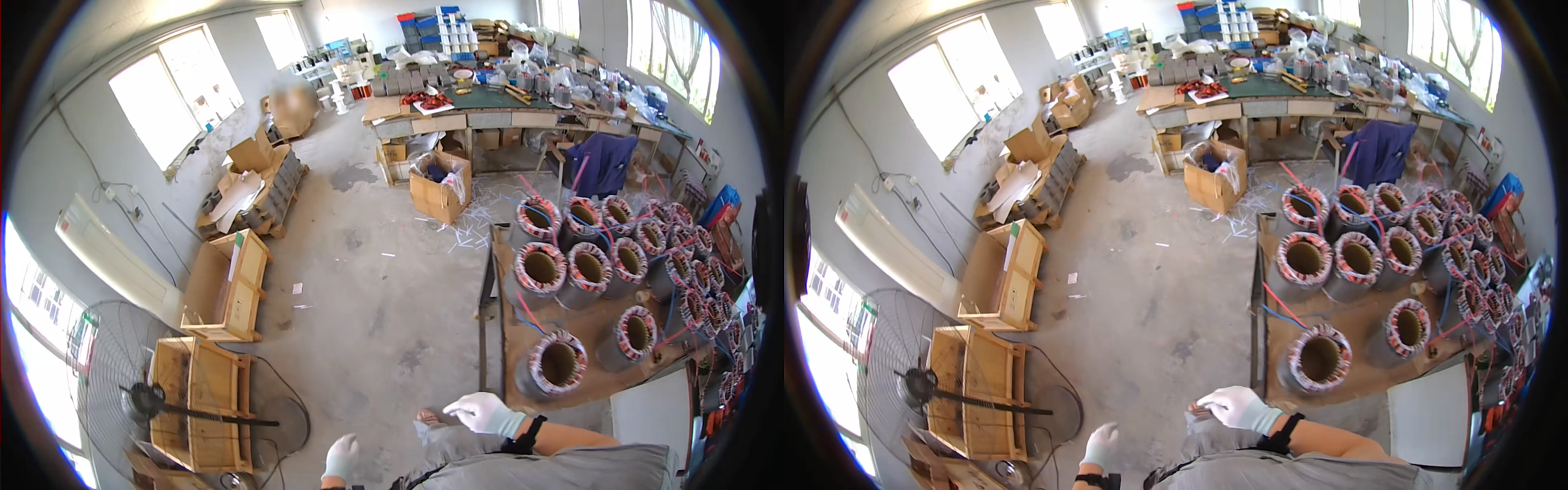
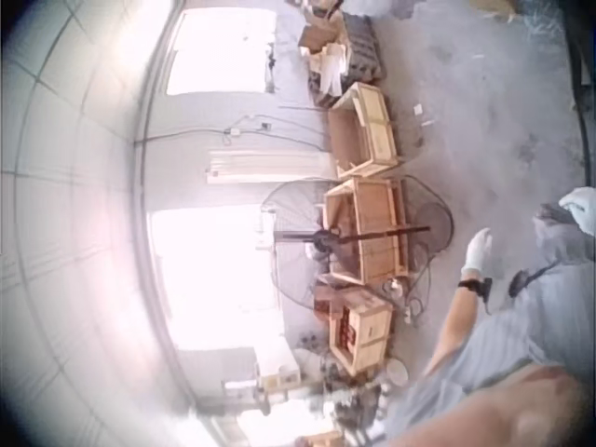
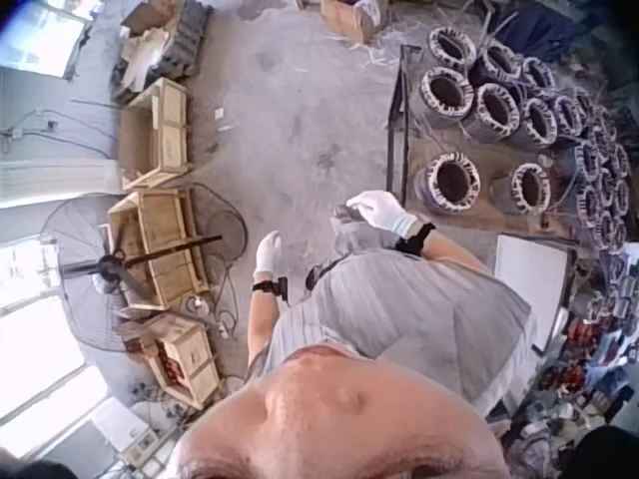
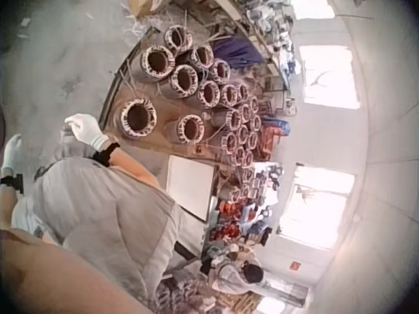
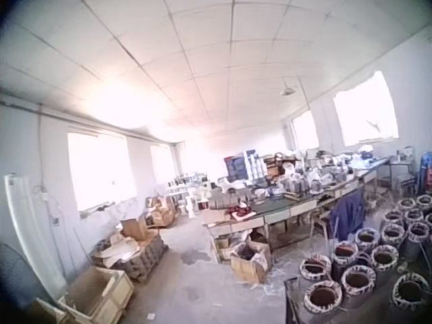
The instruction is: Assembling and inspecting motor stator components in a workshop.
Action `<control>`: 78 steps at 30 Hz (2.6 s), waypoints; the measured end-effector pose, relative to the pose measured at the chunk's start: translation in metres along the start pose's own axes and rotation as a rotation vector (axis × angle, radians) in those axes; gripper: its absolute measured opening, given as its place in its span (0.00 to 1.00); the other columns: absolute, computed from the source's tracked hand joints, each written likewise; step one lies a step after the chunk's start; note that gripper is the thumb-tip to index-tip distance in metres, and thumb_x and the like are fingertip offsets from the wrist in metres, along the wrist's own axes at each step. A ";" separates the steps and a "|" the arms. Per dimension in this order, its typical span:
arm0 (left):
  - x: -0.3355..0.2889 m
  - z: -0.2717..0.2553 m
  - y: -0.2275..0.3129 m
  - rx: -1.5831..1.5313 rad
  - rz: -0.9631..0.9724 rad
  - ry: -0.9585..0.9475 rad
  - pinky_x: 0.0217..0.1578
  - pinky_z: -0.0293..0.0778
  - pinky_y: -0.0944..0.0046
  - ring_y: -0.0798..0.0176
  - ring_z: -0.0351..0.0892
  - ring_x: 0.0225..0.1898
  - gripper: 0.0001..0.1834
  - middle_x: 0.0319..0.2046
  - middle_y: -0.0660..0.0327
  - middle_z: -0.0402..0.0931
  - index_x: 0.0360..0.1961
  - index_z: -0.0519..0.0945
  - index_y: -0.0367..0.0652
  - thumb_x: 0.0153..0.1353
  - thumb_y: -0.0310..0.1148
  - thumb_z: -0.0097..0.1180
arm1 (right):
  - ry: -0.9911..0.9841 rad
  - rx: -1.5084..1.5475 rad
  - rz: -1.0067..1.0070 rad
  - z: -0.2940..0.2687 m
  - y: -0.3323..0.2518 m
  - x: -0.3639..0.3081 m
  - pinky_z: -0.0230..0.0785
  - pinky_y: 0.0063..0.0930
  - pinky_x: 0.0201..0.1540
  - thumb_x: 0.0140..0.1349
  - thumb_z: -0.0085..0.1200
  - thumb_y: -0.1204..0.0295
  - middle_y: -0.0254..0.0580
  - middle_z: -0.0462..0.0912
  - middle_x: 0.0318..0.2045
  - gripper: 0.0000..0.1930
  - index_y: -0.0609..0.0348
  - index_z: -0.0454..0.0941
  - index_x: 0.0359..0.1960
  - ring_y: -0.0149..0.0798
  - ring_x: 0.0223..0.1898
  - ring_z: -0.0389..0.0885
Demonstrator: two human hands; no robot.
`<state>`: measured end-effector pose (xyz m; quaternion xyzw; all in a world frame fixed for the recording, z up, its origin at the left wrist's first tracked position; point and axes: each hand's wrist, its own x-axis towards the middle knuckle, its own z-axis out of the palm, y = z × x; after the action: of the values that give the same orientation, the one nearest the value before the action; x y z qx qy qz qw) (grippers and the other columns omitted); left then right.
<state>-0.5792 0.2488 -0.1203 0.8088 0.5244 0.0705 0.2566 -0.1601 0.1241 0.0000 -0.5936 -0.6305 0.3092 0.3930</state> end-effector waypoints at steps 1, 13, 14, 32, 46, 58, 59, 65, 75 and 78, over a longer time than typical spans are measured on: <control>-0.004 -0.005 -0.035 0.020 -0.042 -0.027 0.50 0.79 0.47 0.44 0.84 0.46 0.18 0.43 0.48 0.85 0.49 0.84 0.39 0.65 0.40 0.58 | -0.043 0.025 -0.060 0.010 -0.002 0.030 0.79 0.39 0.42 0.65 0.54 0.74 0.44 0.88 0.36 0.11 0.52 0.87 0.45 0.48 0.38 0.87; 0.141 -0.136 -0.297 0.296 -0.550 -0.612 0.50 0.79 0.54 0.50 0.85 0.48 0.18 0.43 0.50 0.86 0.46 0.85 0.40 0.63 0.40 0.54 | -0.307 -0.200 0.281 0.077 0.109 0.384 0.74 0.48 0.55 0.71 0.44 0.58 0.51 0.86 0.48 0.19 0.53 0.82 0.53 0.56 0.51 0.83; 0.175 -0.147 -0.315 0.308 -0.531 -0.625 0.49 0.80 0.55 0.50 0.85 0.47 0.18 0.42 0.50 0.86 0.46 0.85 0.40 0.63 0.39 0.54 | -0.331 -0.210 0.348 0.079 0.130 0.398 0.74 0.49 0.55 0.71 0.44 0.58 0.51 0.86 0.48 0.19 0.52 0.82 0.52 0.56 0.51 0.83; 1.124 -0.364 -0.184 0.025 0.262 -0.075 0.54 0.77 0.48 0.39 0.82 0.49 0.17 0.46 0.46 0.84 0.48 0.85 0.42 0.68 0.37 0.48 | -0.747 -0.748 0.986 0.033 0.396 0.676 0.80 0.45 0.54 0.58 0.58 0.69 0.52 0.89 0.46 0.13 0.53 0.89 0.43 0.49 0.50 0.88; 1.340 -0.412 -0.481 0.456 -0.324 -0.914 0.49 0.79 0.43 0.38 0.84 0.46 0.18 0.44 0.44 0.85 0.34 0.86 0.42 0.64 0.43 0.48 | 0.168 0.249 0.593 -0.122 0.489 1.574 0.77 0.27 0.40 0.75 0.49 0.68 0.37 0.87 0.35 0.14 0.60 0.83 0.52 0.29 0.34 0.82; 2.125 -0.534 -0.192 -0.138 0.022 -0.197 0.51 0.79 0.53 0.44 0.86 0.47 0.16 0.44 0.46 0.86 0.50 0.85 0.42 0.67 0.37 0.54 | -0.481 -0.681 0.704 -0.174 0.698 1.688 0.79 0.51 0.47 0.62 0.52 0.66 0.53 0.88 0.40 0.12 0.55 0.88 0.35 0.56 0.42 0.87; 2.178 -0.535 -0.171 -0.106 0.102 -0.206 0.53 0.79 0.53 0.45 0.85 0.49 0.16 0.46 0.46 0.85 0.50 0.86 0.40 0.67 0.36 0.54 | -0.610 -0.640 0.810 -0.188 0.705 1.711 0.79 0.50 0.48 0.63 0.52 0.65 0.52 0.88 0.42 0.13 0.54 0.89 0.38 0.56 0.44 0.87; 2.359 -0.515 -0.216 -0.101 0.063 -0.339 0.51 0.80 0.51 0.43 0.85 0.47 0.16 0.44 0.47 0.85 0.47 0.86 0.43 0.68 0.40 0.52 | -0.572 -0.762 0.660 -0.271 0.864 1.927 0.79 0.48 0.53 0.64 0.52 0.65 0.52 0.88 0.48 0.15 0.53 0.90 0.42 0.54 0.51 0.86; 2.675 -0.523 -0.305 0.300 -0.265 -0.769 0.50 0.80 0.50 0.45 0.85 0.49 0.20 0.47 0.46 0.84 0.48 0.85 0.45 0.69 0.45 0.49 | 0.363 0.269 0.722 -0.563 0.851 2.600 0.77 0.33 0.40 0.72 0.49 0.63 0.45 0.89 0.34 0.17 0.59 0.84 0.50 0.37 0.34 0.86; 2.841 -0.552 -0.287 0.395 -0.156 -0.755 0.53 0.79 0.49 0.45 0.84 0.51 0.21 0.50 0.46 0.83 0.50 0.85 0.45 0.69 0.46 0.47 | 0.494 0.316 0.807 -0.593 0.911 2.670 0.76 0.28 0.40 0.72 0.49 0.67 0.42 0.88 0.35 0.16 0.64 0.83 0.51 0.32 0.34 0.83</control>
<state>0.2266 3.0410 -0.2276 0.7694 0.4567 -0.3517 0.2752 0.8480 2.8207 -0.1407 -0.7790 -0.1844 0.3786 0.4647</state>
